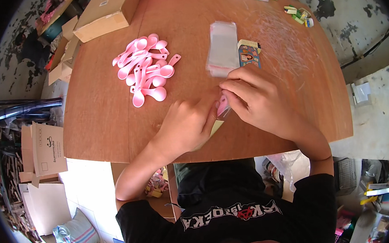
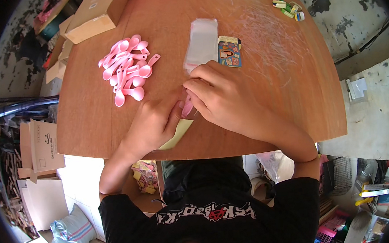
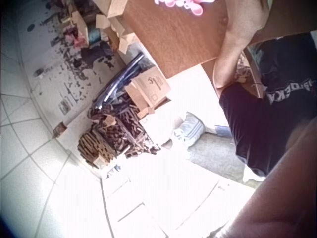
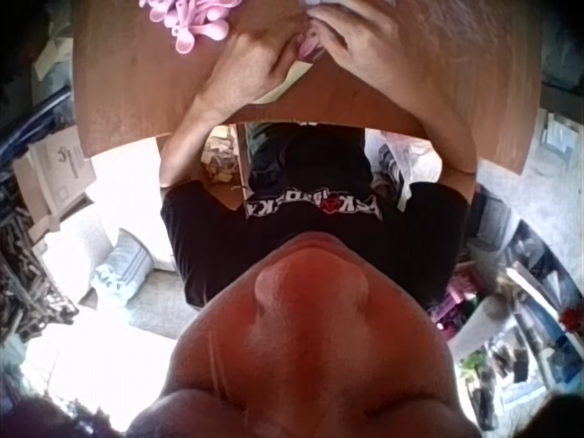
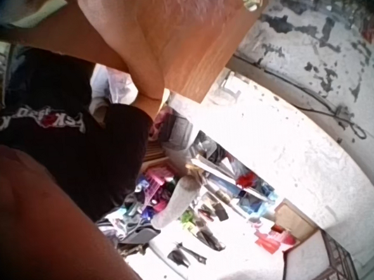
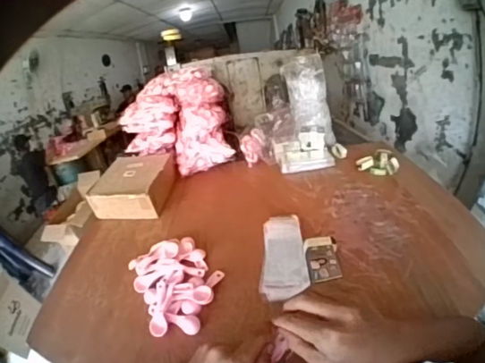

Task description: The person repeatedly places a pink plastic spoon and a yellow sticky note into small clear plastic bags on a wooden table. The person folds the bag open, inserts the items, and sets the filled bag aside. The process is repeated multiple times throughout the clip.

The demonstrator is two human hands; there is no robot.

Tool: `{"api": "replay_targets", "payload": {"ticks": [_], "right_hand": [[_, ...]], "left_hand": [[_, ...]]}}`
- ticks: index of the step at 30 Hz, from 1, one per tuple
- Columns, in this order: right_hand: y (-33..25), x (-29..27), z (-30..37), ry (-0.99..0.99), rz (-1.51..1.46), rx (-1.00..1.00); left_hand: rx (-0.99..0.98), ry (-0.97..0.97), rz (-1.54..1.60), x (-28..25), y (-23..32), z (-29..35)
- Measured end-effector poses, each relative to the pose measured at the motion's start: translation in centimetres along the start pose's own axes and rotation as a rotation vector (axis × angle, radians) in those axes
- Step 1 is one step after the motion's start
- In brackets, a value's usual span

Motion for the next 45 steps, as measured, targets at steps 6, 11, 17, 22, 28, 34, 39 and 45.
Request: {"api": "replay_targets", "payload": {"ticks": [6,11,17,22,28,34,39,45], "right_hand": [[0.8,-0.1,0.7,0.042,-0.068,0.081],[2.8,-0.9,1.7,0.123,-0.435,0.307],[6.0,-4.2,2.3,0.295,-0.842,0.499],[0.5,-1.9,1.0,0.017,-0.285,0.176],[0.2,-0.7,1.2,0.032,-0.023,0.075],[0.8,-0.8,1.4,-0.003,-0.126,0.211],[1.0,-2.0,1.3,0.014,-0.324,0.307],[5.3,-7.6,1.9,0.203,-0.975,0.348]], "left_hand": [[-0.004,-0.045,-0.011,0.5,0.4,0.4],[-0.014,-0.003,0.130,0.1,1.0,1.0],[-0.295,0.125,0.414,0.3,-0.3,2.2],[-0.262,0.076,0.293,1.6,0.0,1.6],[-0.207,0.108,0.168,1.6,0.7,1.7],[-0.140,0.085,0.129,1.5,1.4,1.6],[-0.079,0.112,0.157,1.1,1.4,2.2],[-0.229,0.288,0.416,0.2,-0.3,3.8]]}}
Point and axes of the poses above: each hand's wrist, its own z-axis away from the middle knuckle, its own x-axis out of the palm, y = z × x, the point moved 7 cm from there along -z, towards the middle knuckle, and after that the axes turned 15 degrees about -z, right-handed, at the moved point
